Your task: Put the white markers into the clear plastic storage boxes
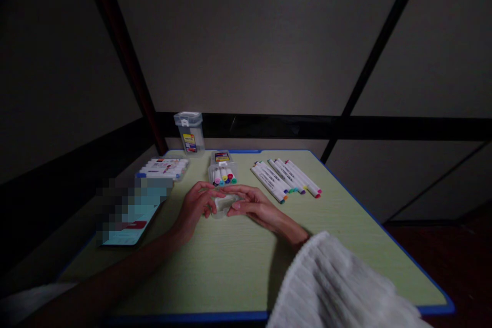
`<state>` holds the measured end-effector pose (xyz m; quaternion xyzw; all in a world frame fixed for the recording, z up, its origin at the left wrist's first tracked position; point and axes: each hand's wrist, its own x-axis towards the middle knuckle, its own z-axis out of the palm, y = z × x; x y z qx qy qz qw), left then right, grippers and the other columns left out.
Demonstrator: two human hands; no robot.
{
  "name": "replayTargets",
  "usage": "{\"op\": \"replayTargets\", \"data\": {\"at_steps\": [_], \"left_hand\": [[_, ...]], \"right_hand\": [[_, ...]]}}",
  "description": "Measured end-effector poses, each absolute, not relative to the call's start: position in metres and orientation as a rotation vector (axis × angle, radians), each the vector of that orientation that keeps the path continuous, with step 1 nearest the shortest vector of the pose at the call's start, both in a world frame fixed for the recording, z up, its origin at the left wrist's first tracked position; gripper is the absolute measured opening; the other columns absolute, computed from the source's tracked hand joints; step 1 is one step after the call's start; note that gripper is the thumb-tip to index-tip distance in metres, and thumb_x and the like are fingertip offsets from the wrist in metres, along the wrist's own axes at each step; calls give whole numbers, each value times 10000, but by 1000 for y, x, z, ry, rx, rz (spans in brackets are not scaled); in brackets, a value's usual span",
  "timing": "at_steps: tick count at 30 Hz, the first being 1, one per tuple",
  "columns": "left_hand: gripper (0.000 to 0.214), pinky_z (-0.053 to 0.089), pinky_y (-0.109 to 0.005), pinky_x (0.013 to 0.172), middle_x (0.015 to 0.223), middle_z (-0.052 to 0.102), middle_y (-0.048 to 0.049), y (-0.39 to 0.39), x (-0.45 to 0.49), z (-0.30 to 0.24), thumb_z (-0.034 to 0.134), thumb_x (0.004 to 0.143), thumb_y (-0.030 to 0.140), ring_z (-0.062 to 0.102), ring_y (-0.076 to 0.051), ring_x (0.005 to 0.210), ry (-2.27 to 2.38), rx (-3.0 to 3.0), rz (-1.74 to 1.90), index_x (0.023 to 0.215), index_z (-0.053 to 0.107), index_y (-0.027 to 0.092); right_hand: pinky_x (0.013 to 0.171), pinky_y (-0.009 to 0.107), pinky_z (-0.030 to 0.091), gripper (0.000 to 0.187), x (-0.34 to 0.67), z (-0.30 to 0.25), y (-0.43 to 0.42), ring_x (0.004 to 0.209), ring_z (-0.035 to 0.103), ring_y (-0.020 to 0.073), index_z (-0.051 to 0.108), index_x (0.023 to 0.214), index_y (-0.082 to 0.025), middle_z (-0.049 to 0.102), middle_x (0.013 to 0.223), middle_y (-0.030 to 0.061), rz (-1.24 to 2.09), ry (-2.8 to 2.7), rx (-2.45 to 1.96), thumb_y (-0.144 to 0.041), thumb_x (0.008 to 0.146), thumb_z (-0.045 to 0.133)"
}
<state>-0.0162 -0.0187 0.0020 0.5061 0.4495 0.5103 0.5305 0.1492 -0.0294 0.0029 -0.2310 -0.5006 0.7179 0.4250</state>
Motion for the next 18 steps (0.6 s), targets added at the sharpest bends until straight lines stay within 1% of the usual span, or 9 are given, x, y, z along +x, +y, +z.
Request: {"op": "replayTargets", "data": {"at_steps": [7,10,13,15,17,18], "left_hand": [[170,273,-147,304,650,634,10,-16,-17,-1,516,647,275,464,-49,339,1070,1233,1210,743,421,173],[168,259,-142,287,584,616,21,-14,-18,-4,517,629,266,449,-49,316,1066,1262,1145,727,419,172],[156,254,-138,280,532,596,33,-12,-19,-7,510,617,256,439,-48,302,1062,1300,1122,713,424,169],[146,252,-136,279,527,596,32,-11,-19,-7,506,613,250,441,-47,301,1058,1312,1120,705,430,166],[143,249,-135,276,525,594,33,-11,-19,-7,508,605,247,443,-48,300,1055,1305,1121,697,432,167],[143,249,-135,276,522,592,35,-12,-19,-8,509,601,246,443,-48,299,1054,1299,1123,694,433,168]], "right_hand": [[663,239,487,261,151,0,-27,651,584,72,617,923,-166,591,1051,57,1738,-1316,-558,-189,671,682],[615,234,481,222,152,-3,-26,583,576,67,611,877,-152,626,907,40,1726,-1342,-555,-222,677,678],[514,215,442,198,156,-3,-22,495,540,62,602,817,-140,631,754,25,1682,-1396,-597,-256,672,674],[445,197,383,192,164,0,-16,460,504,67,597,772,-143,601,633,2,1547,-1442,-704,-274,654,674],[429,195,338,163,180,5,-8,461,476,79,589,709,-154,542,543,-25,1236,-1470,-902,-284,640,659],[454,208,345,135,192,7,-3,481,473,88,580,675,-158,538,550,-21,1027,-1490,-1031,-279,647,634]]}}
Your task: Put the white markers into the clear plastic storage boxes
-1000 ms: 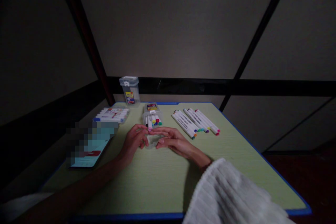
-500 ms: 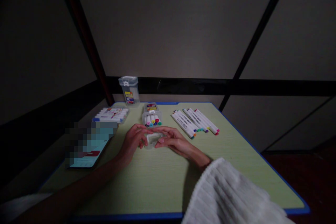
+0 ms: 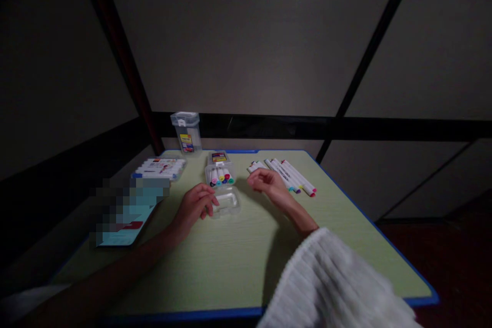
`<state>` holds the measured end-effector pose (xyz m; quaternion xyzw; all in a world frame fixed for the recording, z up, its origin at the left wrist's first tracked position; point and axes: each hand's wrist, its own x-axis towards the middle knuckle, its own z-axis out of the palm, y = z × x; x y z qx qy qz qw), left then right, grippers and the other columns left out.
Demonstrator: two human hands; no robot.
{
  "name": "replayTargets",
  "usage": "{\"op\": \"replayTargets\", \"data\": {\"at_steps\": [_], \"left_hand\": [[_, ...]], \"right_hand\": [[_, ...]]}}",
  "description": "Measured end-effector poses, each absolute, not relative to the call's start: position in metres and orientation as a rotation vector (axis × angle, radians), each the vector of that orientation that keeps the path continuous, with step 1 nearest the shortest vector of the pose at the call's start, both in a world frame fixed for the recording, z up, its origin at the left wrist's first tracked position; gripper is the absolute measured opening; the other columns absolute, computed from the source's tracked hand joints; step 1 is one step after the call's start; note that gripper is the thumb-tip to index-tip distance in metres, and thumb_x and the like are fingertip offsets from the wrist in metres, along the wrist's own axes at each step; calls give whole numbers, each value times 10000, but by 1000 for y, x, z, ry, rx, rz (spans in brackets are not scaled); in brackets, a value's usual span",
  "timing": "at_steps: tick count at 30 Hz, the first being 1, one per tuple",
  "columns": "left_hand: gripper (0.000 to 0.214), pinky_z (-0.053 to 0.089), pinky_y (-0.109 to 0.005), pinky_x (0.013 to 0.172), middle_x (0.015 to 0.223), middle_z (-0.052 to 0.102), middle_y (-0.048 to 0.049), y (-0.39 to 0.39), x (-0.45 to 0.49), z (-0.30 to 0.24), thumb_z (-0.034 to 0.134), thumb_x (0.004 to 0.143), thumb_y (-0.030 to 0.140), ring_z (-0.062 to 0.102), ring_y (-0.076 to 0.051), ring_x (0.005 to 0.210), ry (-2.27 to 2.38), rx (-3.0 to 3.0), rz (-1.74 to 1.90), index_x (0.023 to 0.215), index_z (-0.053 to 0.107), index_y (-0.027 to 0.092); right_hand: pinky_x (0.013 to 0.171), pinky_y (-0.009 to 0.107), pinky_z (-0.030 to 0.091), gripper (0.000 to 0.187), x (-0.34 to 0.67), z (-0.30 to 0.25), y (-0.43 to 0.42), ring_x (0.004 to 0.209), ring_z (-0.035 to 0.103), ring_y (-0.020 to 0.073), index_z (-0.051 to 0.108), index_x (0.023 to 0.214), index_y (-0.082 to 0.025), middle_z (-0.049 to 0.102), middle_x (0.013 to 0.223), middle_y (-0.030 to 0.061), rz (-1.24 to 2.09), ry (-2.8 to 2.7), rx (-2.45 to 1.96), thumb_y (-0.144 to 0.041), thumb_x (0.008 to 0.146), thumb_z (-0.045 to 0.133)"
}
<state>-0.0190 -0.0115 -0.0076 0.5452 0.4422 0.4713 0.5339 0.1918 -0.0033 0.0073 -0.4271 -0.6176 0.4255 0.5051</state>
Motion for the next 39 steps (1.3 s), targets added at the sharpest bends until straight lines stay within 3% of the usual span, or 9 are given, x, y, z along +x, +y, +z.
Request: {"op": "replayTargets", "data": {"at_steps": [4,7,14,25,39], "left_hand": [[135,249,-135,277,514,581,44,-12,-19,-8,505,594,235,437,-46,298,1044,1294,1151,691,437,170],[115,250,-140,283,508,575,49,-13,-19,-7,491,592,222,437,-49,304,1044,1295,1188,682,440,170],[95,255,-147,296,490,558,58,-14,-20,-2,463,580,190,417,-47,312,1083,1278,1224,670,435,174],[97,246,-145,293,485,554,60,-15,-20,-3,467,588,203,415,-45,307,1050,1285,1218,673,433,171],[127,240,-149,286,483,554,64,-13,-19,-6,480,585,240,411,-46,297,1026,1280,1211,680,431,170]], "right_hand": [[522,259,346,75,245,13,7,565,514,152,598,653,-153,575,605,34,83,-1554,-1727,-206,656,545],[512,261,327,115,274,8,4,604,544,180,628,706,-170,611,654,59,-187,-1595,-2089,-218,665,532],[523,248,356,163,291,-10,2,649,584,187,637,697,-191,639,711,69,-73,-1655,-2362,-330,614,623],[512,268,365,286,290,-14,4,648,603,212,647,749,-170,647,751,111,60,-1720,-2429,-424,629,594],[523,263,350,214,290,-16,13,709,589,219,544,812,-164,637,807,132,-28,-1738,-2398,-358,753,476]]}}
